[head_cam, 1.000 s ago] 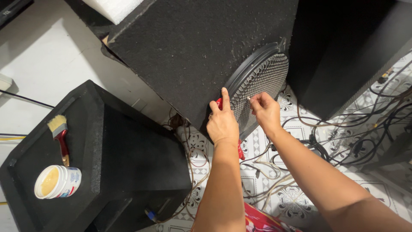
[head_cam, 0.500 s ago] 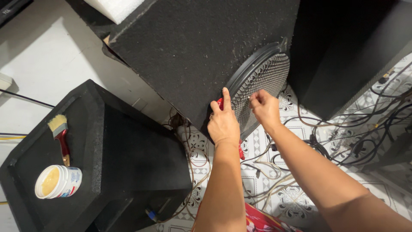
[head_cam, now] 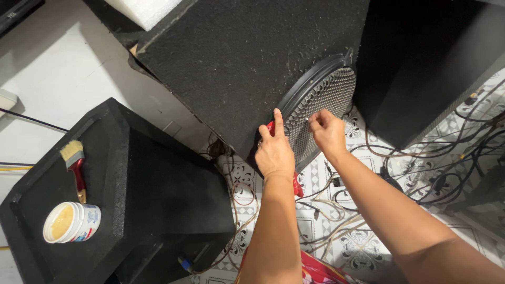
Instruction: The person uses a cotton swab to clean the metal grille of a large black speaker. They repeatedly dip the swab into a small container of yellowish paste and wipe the grille surface. A paintbrush and a red cloth are also visible nearby.
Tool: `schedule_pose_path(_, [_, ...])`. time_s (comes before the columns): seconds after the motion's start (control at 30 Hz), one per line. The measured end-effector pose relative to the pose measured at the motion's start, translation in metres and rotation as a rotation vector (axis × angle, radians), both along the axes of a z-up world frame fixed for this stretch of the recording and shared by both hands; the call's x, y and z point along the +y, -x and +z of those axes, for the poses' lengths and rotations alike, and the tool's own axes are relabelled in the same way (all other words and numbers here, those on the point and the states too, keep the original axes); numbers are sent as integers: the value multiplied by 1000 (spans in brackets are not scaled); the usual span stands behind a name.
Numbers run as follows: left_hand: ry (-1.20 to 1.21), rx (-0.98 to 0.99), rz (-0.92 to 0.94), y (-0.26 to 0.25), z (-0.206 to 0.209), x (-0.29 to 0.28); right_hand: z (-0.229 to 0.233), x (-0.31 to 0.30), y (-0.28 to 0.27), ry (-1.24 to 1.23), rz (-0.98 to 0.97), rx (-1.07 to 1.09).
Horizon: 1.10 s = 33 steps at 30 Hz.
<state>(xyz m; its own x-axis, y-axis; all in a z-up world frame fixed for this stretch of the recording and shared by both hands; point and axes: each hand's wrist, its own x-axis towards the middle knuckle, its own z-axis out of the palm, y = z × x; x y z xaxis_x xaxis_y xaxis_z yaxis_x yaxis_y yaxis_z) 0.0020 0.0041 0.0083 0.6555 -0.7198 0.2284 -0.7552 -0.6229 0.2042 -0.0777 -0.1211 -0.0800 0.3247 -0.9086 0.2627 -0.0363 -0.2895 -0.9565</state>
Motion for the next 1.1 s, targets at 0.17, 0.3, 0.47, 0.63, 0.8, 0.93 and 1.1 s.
schedule_pose_path(0.17, [10,-1,1,1,0,0,-8,-5,-2,-27,23,35])
schedule_pose_path(0.3, [13,-11,1,1,-2,0,-19,-10,-1,-21,52,-49])
schedule_pose_path(0.47, [3,-1,0,0,-1,0,-31,-23,15,-440,155,-243])
schedule_pose_path(0.63, [-5,5,-3,0,-2,0,-36,-12,18,-425,129,-273])
schedule_pose_path(0.8, [11,-11,-2,0,-1,0,-10,5,7,-251,115,-180])
schedule_pose_path(0.93, [20,-1,-10,0,-1,0,9,12,6,145,-29,77])
schedule_pose_path(1.1, [4,5,-7,-2,0,1,14,10,3,-52,59,0])
